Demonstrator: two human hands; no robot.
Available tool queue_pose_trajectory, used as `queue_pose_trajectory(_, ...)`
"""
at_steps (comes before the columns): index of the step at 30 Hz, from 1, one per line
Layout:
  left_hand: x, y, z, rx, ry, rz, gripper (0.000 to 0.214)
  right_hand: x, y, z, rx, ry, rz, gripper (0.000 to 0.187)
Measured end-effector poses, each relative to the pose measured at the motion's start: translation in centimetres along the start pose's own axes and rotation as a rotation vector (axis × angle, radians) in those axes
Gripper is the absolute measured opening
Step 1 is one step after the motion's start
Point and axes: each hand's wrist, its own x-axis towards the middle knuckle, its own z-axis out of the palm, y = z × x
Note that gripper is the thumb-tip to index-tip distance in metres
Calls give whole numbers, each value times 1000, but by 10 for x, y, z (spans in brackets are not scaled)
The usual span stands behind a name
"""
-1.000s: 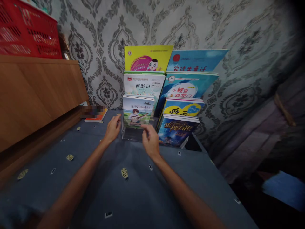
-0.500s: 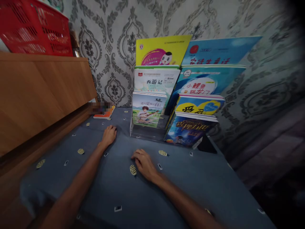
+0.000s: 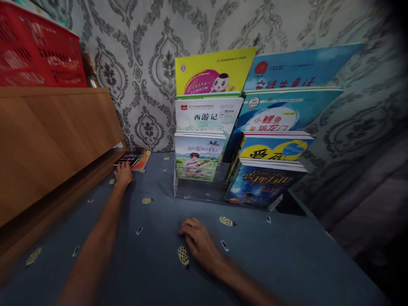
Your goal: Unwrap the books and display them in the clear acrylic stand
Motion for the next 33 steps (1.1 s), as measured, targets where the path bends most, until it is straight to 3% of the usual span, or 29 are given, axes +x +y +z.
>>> queue_pose_trajectory(6, 36, -1, 18, 38, -78, 11, 59, -1, 6, 3, 7, 11, -12, 32)
queue_pose_trajectory(10, 46, -4, 24, 67, -108, 77, 56, -2, 5, 2, 11, 1, 4, 31)
queue_pose_trajectory(18, 28, -16, 15, 206, -104, 244, 58, -1, 3, 1, 19, -29, 32, 30)
queue_pose_trajectory(25, 33, -6, 9, 242, -101, 241, 48, -1, 4, 1, 22, -31, 11, 30)
queue_pose_trajectory(33, 26, -2, 7, 287, -160, 282, 65, 0, 2, 0, 16, -17, 14, 30)
